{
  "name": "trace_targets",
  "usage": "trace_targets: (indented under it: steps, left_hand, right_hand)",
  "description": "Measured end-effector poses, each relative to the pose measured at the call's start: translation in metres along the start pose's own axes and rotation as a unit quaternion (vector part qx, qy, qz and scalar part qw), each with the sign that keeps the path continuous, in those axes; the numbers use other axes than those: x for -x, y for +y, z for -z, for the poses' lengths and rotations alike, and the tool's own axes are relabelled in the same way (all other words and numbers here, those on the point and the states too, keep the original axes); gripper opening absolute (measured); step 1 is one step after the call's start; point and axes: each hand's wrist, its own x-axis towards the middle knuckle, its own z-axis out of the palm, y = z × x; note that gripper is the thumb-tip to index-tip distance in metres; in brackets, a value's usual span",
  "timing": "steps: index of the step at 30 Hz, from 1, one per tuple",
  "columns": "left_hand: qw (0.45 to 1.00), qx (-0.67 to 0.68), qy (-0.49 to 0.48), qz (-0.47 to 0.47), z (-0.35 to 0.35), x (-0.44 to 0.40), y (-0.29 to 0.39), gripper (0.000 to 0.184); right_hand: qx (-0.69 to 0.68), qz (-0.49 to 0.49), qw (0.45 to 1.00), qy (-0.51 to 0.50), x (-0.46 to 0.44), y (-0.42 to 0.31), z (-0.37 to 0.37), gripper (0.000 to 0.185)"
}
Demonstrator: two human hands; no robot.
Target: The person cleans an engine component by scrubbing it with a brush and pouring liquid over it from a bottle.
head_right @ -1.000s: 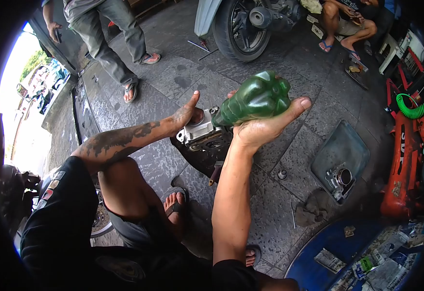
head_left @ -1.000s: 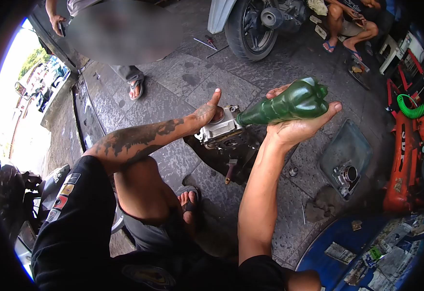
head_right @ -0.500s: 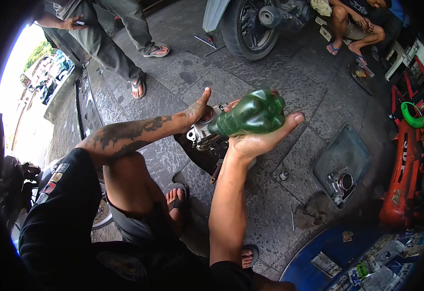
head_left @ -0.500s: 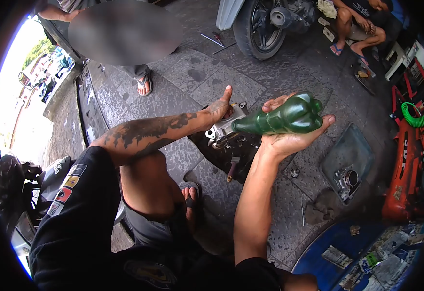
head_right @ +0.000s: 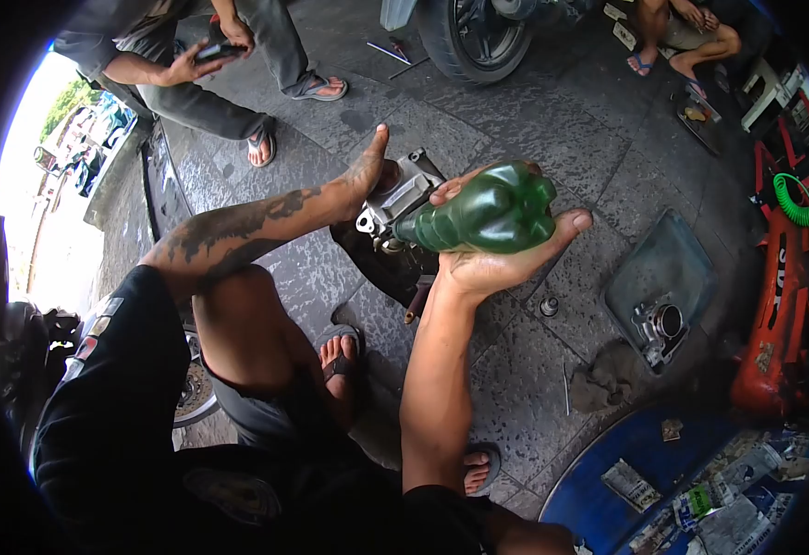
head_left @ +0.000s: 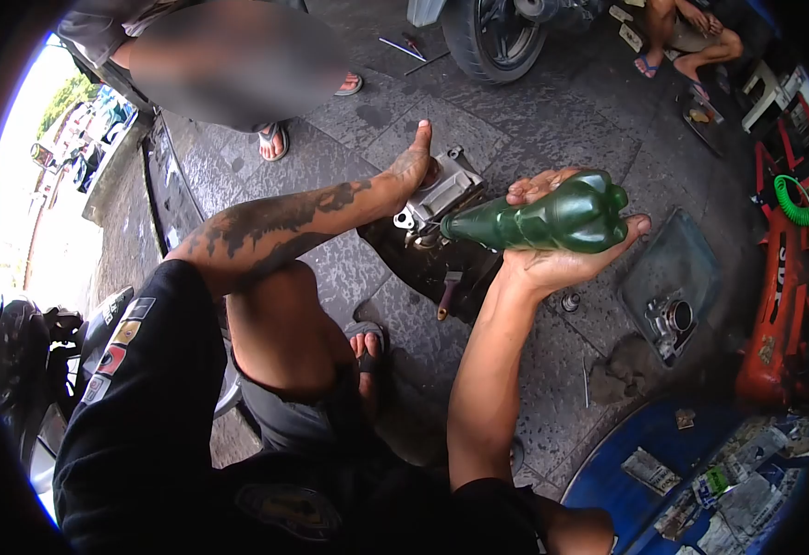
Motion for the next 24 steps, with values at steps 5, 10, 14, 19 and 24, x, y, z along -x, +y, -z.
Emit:
trace_targets:
  steps: [5, 10, 14, 19, 24]
  left_hand:
    - [1.000, 0.016, -0.002, -0.020, 0.002, 0.001, 0.014, 0.082]
    - [0.999, 0.042, 0.007, 0.013, 0.002, 0.000, 0.016, 0.081]
    - [0.998, 0.051, -0.009, 0.025, 0.003, -0.009, 0.008, 0.082]
    - [0.996, 0.063, -0.034, 0.056, 0.004, -0.011, 0.007, 0.083]
    - [0.997, 0.045, -0.021, 0.055, -0.003, -0.009, 0.007, 0.088]
  right_hand:
    - [-0.007, 0.050, 0.998, -0.042, -0.016, -0.012, 0.013, 0.085]
    - [-0.012, 0.053, 0.998, -0.015, -0.026, -0.024, 0.016, 0.088]
    - [0.005, 0.090, 0.996, -0.020, -0.030, -0.024, 0.013, 0.088]
    - [0.007, 0.131, 0.991, -0.015, -0.036, -0.025, 0.010, 0.084]
    - [0.032, 0.108, 0.994, -0.005, -0.033, -0.026, 0.000, 0.084]
